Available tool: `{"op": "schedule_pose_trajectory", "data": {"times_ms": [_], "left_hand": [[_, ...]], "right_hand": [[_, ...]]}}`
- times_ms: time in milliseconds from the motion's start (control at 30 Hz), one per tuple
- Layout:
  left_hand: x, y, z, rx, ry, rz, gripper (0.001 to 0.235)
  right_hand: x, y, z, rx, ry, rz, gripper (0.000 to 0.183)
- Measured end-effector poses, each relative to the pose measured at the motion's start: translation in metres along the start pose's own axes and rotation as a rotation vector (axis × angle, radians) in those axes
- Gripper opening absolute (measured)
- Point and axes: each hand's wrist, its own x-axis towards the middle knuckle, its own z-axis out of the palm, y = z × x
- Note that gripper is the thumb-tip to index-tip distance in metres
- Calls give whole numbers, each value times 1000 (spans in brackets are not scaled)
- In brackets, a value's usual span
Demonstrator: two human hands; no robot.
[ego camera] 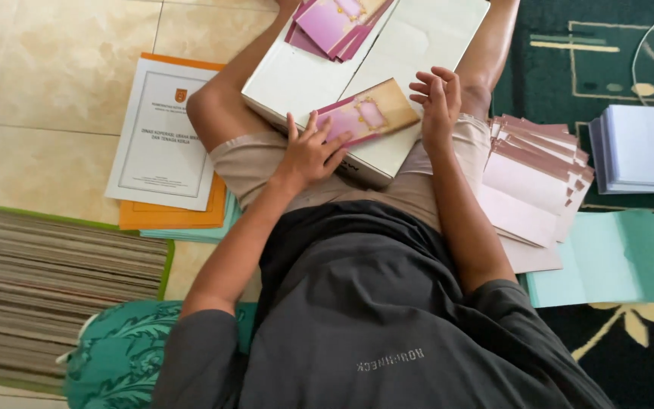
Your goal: Folding paper invitations and placing them into a storage box for organization.
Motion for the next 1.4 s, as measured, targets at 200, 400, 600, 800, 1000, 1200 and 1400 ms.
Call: {"op": "schedule_pose_trajectory", "data": {"times_ms": [200, 400, 600, 800, 1000, 1200, 1400], "left_hand": [[15, -24, 6, -164, -66, -127, 51], [56, -22, -34, -675, 134, -193, 38], [98, -30, -40, 23, 697, -66, 27], [22, 88, 13, -79, 35, 8, 62], [45, 22, -9, 33, -180, -350, 51], [48, -15, 0, 114, -338, -325, 62], [47, -17, 3, 91, -326, -352, 60]], "right_hand": [[-17, -41, 18, -730, 167, -869, 50], [-54, -9, 15, -818, -263, -733, 14], [-64, -18, 26, -1067, -423, -389, 23], [-56, 4, 7, -1027, -442, -412, 36], [-65, -29, 28, -1053, -422, -388, 22], [-73, -44, 51, -1131, -702, -293, 56], [-39, 7, 34, -1568, -623, -229, 66]]}}
